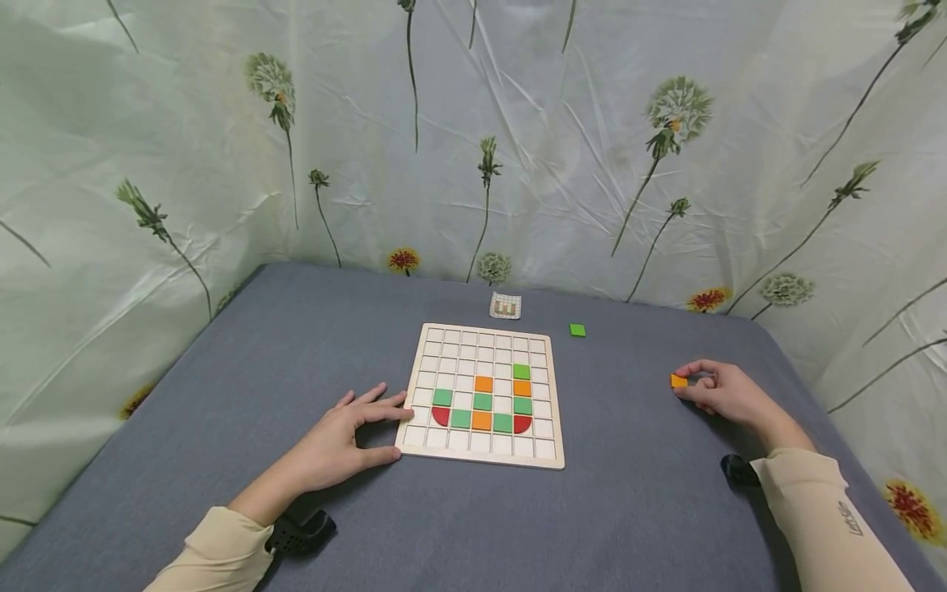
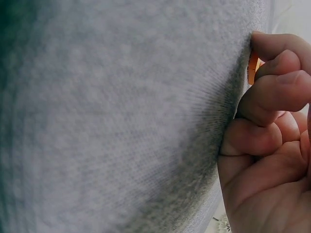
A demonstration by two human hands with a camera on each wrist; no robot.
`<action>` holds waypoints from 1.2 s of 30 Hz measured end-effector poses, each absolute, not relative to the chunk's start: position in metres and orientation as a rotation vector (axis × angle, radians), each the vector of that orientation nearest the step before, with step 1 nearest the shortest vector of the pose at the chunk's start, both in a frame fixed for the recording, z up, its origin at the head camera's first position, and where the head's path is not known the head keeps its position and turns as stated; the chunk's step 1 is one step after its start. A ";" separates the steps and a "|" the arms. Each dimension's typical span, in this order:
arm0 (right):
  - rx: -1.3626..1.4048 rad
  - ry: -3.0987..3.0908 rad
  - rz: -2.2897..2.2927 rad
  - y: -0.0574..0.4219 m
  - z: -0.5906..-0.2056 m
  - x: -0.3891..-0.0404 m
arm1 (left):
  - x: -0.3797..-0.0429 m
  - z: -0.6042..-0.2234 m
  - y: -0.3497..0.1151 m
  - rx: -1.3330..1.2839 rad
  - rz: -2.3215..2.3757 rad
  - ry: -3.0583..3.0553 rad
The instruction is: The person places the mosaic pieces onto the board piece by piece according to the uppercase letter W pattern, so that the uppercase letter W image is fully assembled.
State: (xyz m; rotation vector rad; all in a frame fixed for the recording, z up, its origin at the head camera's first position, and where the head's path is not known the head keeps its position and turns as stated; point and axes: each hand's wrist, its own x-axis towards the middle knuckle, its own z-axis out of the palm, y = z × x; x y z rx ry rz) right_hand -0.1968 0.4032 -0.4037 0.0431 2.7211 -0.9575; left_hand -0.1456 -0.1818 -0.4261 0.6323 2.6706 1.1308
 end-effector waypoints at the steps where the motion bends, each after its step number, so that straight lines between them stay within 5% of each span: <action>1: 0.043 2.724 -0.955 0.403 -0.404 -0.197 | -0.146 -0.426 -0.182 0.634 1.129 2.672; 36: -0.079 2.867 -0.842 0.358 -0.385 -0.210 | -0.147 -0.429 -0.183 0.616 1.119 2.677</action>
